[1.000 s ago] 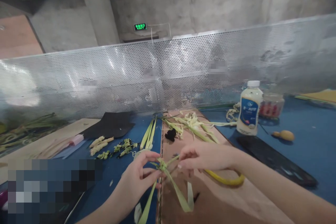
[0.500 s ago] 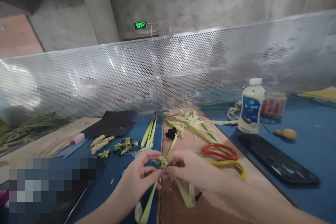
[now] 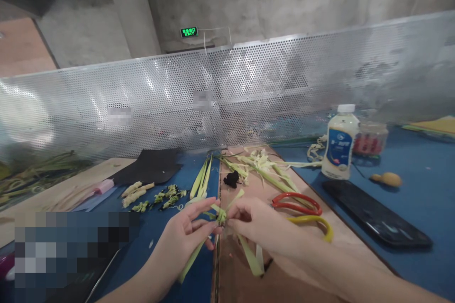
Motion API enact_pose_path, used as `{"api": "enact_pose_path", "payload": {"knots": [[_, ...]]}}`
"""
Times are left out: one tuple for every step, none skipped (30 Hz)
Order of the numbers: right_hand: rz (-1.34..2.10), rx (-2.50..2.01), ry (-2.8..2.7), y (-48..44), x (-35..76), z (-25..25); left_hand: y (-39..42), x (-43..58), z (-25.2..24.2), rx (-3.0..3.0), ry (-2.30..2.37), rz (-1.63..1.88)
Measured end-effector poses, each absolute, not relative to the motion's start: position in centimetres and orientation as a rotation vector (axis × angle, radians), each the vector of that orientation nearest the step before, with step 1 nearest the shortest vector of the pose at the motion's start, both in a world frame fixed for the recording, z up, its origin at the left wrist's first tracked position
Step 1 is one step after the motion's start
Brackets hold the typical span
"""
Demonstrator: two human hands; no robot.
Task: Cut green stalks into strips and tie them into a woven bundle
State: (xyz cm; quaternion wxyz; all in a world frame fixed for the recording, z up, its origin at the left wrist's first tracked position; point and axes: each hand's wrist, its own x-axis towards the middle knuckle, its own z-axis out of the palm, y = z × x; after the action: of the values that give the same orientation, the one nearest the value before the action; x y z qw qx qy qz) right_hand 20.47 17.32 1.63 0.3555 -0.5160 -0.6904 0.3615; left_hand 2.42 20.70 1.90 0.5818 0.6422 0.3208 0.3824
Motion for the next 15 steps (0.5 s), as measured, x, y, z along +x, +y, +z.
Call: {"api": "enact_pose_path", "payload": {"knots": [[0.919, -1.332, -1.8, 17.3, 20.5, 1.7, 20.7, 2.4, 1.8, 1.491, 0.755, 0.899], [0.91, -1.328, -1.814, 17.3, 20.5, 1.8, 20.7, 2.4, 1.7, 1.486, 0.761, 0.905], [0.902, -1.322, -1.822, 17.2, 20.5, 2.0, 20.8, 2.4, 1.6, 1.483, 0.764, 0.911], [0.896, -1.314, -1.829, 17.1, 20.4, 2.2, 20.8, 2.4, 1.5, 1.484, 0.763, 0.915], [0.899, -1.308, -1.834, 17.1, 20.4, 2.4, 20.9, 2.3, 1.5, 1.488, 0.759, 0.917], [0.909, -1.303, -1.834, 17.0, 20.3, 2.7, 20.9, 2.3, 1.4, 1.492, 0.757, 0.918], [0.916, -1.301, -1.83, 16.9, 20.3, 2.9, 20.9, 2.3, 1.4, 1.496, 0.754, 0.917], [0.92, -1.302, -1.83, 16.8, 20.2, 3.1, 21.0, 2.2, 1.4, 1.497, 0.752, 0.917], [0.925, -1.303, -1.828, 16.7, 20.2, 3.3, 21.0, 2.2, 1.5, 1.497, 0.746, 0.917], [0.935, -1.299, -1.819, 16.7, 20.2, 3.4, 21.0, 2.2, 1.5, 1.493, 0.74, 0.918], [0.955, -1.286, -1.807, 16.6, 20.3, 3.4, 21.0, 2.2, 1.5, 1.489, 0.733, 0.917], [0.983, -1.263, -1.79, 16.6, 20.4, 3.4, 21.0, 2.2, 1.6, 1.485, 0.724, 0.917], [1.007, -1.226, -1.772, 16.6, 20.5, 3.2, 21.0, 2.2, 1.7, 1.483, 0.716, 0.915], [1.034, -1.179, -1.753, 16.6, 20.5, 3.1, 20.9, 2.2, 1.7, 1.484, 0.707, 0.911], [1.056, -1.133, -1.737, 16.6, 20.6, 2.9, 20.9, 2.2, 1.8, 1.489, 0.695, 0.904]]}}
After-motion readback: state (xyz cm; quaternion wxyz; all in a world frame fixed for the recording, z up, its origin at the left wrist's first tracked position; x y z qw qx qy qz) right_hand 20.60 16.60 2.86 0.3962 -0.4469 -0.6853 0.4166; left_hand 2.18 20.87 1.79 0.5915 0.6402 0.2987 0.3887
